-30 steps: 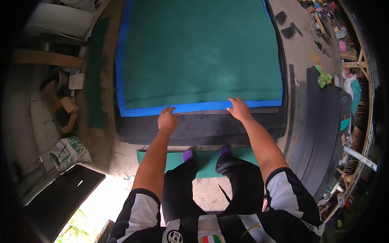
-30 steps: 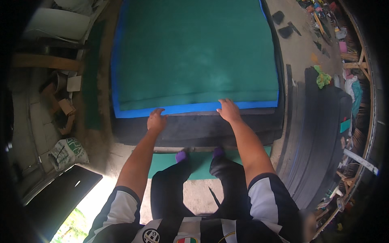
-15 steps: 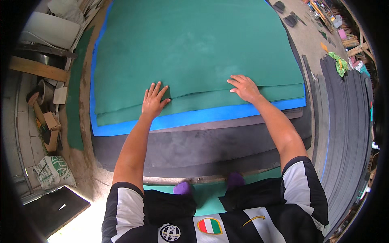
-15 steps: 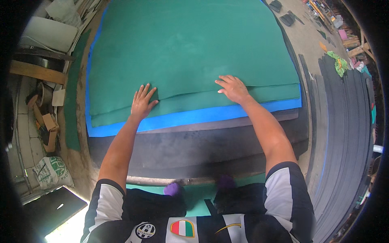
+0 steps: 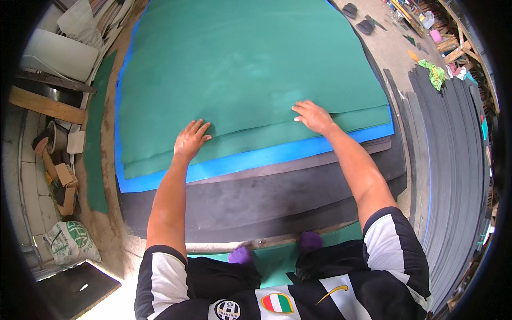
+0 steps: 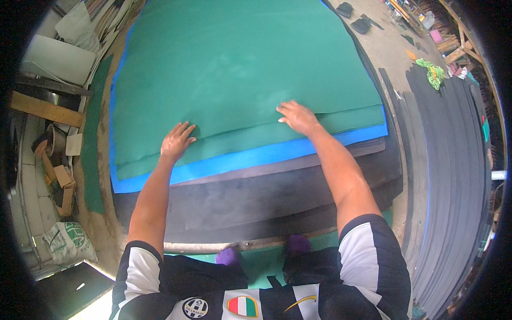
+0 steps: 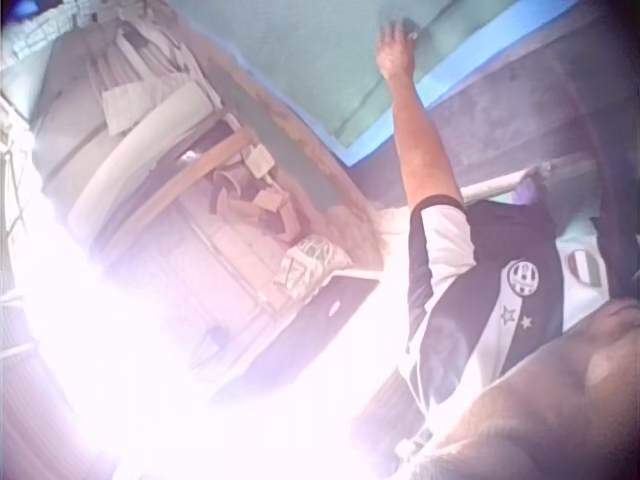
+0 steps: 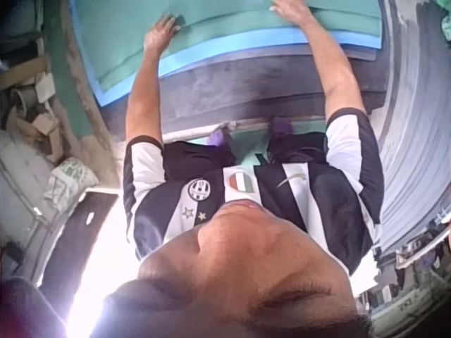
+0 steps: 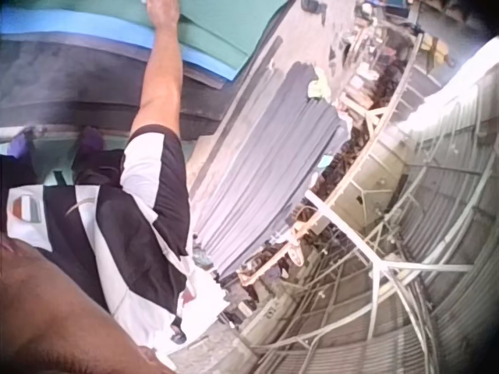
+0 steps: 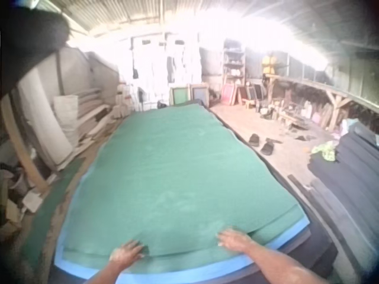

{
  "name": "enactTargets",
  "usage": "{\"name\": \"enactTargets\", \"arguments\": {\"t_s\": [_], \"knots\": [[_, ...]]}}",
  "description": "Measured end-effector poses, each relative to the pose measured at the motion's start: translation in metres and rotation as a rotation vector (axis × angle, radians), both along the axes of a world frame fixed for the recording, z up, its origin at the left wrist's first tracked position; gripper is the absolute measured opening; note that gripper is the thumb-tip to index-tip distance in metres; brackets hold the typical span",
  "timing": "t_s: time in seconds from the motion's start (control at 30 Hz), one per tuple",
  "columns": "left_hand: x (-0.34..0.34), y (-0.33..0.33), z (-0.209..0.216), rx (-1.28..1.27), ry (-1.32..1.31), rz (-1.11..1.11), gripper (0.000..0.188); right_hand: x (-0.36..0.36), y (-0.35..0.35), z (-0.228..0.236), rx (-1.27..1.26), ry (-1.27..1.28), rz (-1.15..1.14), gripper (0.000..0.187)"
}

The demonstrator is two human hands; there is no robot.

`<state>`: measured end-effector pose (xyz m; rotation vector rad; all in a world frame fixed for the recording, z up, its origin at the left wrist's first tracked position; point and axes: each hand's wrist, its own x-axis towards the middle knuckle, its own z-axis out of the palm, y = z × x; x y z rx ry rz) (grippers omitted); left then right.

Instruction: The person cuts a large green fabric sheet on a table using a utility knife and a wooden straightedge. They measure, align, and trim the fabric edges, then fold and smooth the material on the work surface.

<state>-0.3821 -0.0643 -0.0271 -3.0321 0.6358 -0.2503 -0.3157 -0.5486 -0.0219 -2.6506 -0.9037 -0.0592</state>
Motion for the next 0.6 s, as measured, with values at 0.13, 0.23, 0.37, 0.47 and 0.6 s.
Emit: {"name": "enactTargets", "arguments": {"t_s": [0.13,0.23,0.37,0.47,0.6], "knots": [[-0.003,-0.002,-0.008,0.083,-0.148,-0.128,0.040,-0.007,0.002,-0.001,-0.031,-0.036,-0.010,0.041],[-0.009,-0.017,-0.007,0.118,-0.239,-0.166,0.040,-0.006,-0.003,-0.004,-0.039,-0.095,-0.005,0.039],[-0.013,-0.013,-0.014,0.186,-0.234,-0.152,0.036,-0.007,-0.002,-0.011,-0.149,-0.171,0.049,0.037],[-0.015,-0.010,-0.022,0.143,-0.217,-0.135,0.033,-0.009,-0.002,-0.016,-0.228,-0.248,0.074,0.036],[-0.017,-0.009,-0.022,0.092,-0.183,-0.108,0.032,-0.009,-0.003,-0.022,-0.265,-0.302,0.096,0.028]]}}
